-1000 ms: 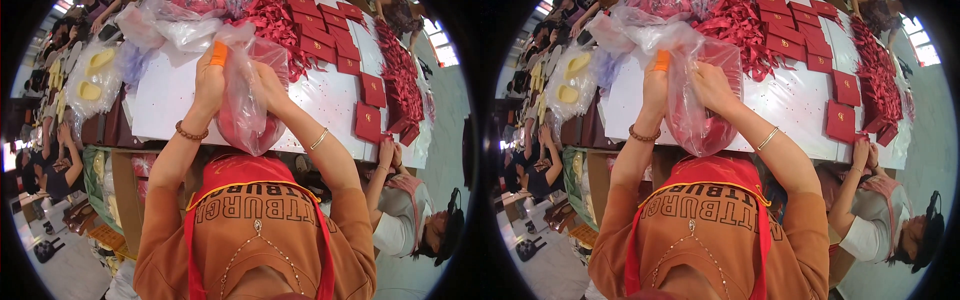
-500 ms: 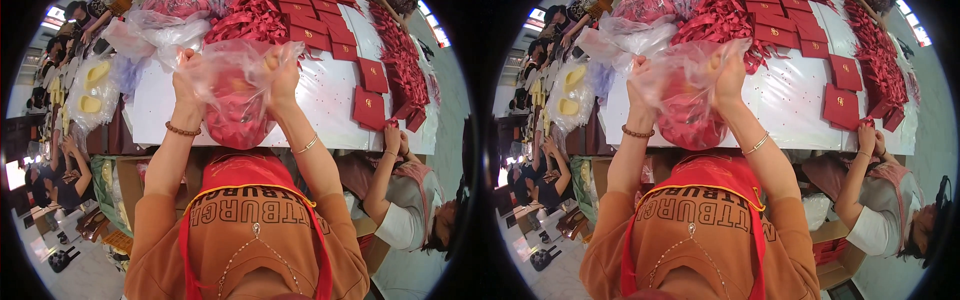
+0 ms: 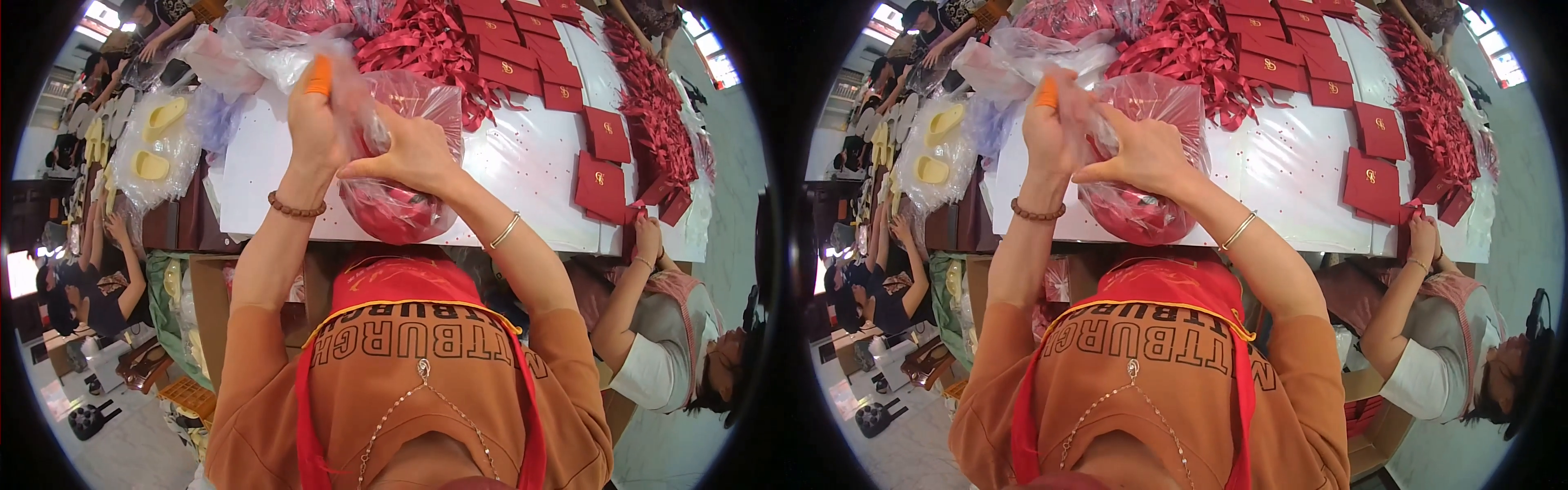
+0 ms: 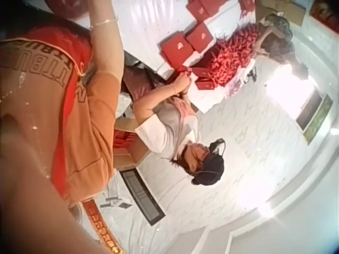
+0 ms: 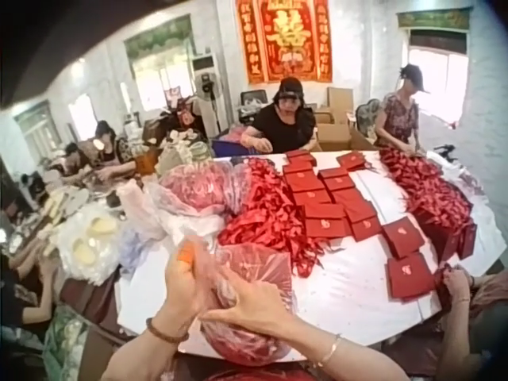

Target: Counting and putting red cards or envelopes into plastic bags.

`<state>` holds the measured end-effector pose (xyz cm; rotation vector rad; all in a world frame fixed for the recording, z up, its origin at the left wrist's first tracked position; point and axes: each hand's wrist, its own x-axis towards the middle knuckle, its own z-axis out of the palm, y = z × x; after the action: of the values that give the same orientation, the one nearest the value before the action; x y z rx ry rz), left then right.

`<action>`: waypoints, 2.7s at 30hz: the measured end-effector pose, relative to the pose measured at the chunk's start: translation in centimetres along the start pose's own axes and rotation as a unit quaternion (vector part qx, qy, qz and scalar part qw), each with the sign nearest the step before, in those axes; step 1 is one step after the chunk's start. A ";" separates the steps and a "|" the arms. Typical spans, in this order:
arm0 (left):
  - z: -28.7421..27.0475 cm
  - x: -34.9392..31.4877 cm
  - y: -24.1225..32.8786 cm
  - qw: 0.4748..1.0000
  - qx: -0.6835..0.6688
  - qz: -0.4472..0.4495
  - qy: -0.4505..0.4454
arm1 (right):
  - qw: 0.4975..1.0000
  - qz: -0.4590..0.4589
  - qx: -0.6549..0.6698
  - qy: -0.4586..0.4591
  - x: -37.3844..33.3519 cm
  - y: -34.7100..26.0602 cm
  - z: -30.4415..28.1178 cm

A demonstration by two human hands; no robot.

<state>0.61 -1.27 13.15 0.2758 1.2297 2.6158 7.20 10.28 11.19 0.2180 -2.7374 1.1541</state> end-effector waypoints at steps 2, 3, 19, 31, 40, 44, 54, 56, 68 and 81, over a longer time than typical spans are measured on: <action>0.2 -0.2 0.4 0.996 0.082 0.011 -0.034 | 0.998 0.035 -0.026 -0.039 0.0 -1.0 -0.5; 0.7 -0.2 0.7 0.988 0.127 0.020 -0.086 | 0.998 0.034 -0.026 -0.043 0.1 -1.4 -0.9; -1.9 3.2 4.1 0.891 0.151 -0.022 -0.427 | 0.999 0.004 -0.009 0.036 0.9 1.3 1.3; 0.2 1.7 -0.1 0.970 0.106 -0.131 -0.173 | 0.993 0.087 0.073 0.010 0.8 0.8 0.7; -0.7 1.1 -2.2 0.993 0.069 -0.093 -0.022 | 0.722 0.140 0.626 0.261 0.6 0.6 -1.2; 1.3 0.0 -4.2 0.895 0.431 -0.021 -0.112 | 0.697 0.105 0.651 0.281 0.1 1.5 -1.9; 2.3 -0.4 -4.7 0.675 0.714 0.079 -0.166 | 0.988 -0.063 -0.003 0.138 -4.1 6.7 -5.9; 2.1 -0.5 -4.9 0.674 0.715 0.084 -0.167 | 0.993 -0.051 -0.026 0.104 -3.3 3.8 -5.5; -1.8 0.9 -1.8 0.979 -0.186 -0.085 -0.015 | 0.980 -0.006 0.159 0.117 -0.3 0.8 -3.5; -2.1 0.3 -1.2 0.956 -0.278 -0.092 -0.008 | 0.821 -0.013 0.569 0.042 -0.2 3.1 -5.0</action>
<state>-0.09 -1.94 10.88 0.0719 0.4448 2.6489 7.24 16.00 12.42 0.3077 -1.5898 2.5311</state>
